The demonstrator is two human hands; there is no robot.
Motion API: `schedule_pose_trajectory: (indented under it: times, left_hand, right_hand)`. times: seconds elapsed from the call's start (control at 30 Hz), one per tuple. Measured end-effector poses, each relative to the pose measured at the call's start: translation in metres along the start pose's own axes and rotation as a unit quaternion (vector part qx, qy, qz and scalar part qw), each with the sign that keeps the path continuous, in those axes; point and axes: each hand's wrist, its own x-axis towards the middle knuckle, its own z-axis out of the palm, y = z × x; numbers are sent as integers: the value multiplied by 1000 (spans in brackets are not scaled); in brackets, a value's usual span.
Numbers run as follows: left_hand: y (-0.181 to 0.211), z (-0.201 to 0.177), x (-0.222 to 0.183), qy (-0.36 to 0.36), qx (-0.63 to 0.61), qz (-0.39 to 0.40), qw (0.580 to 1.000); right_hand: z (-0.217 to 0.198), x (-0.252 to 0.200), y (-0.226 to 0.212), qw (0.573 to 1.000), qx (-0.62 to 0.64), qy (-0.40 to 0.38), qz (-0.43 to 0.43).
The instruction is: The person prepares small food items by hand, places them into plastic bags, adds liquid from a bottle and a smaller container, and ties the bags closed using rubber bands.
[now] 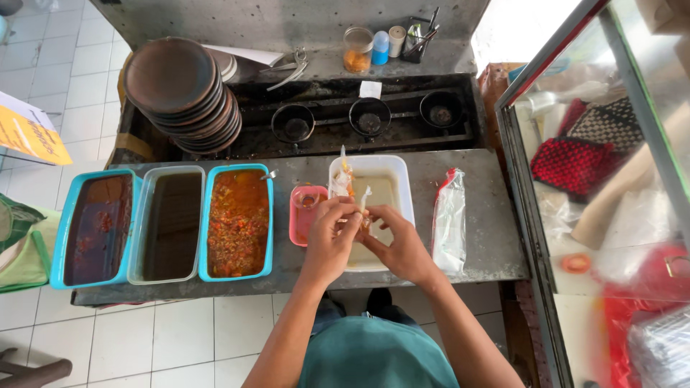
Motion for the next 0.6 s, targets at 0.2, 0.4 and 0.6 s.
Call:
schedule_pose_trajectory:
  times: [0.2,0.4,0.6]
  left_hand:
    - [-30,-29,-4,59,-72,-11,996]
    - [-75,-67,-10,123,-122,-48,984]
    - [-72,-73,-22,132,-93,-110,981]
  right_hand:
    - [19,-15,47,994,-57,18,95]
    - [53,-21,81,983,-81,-20,162]
    - [78,-13,90,976,-93,-14,197]
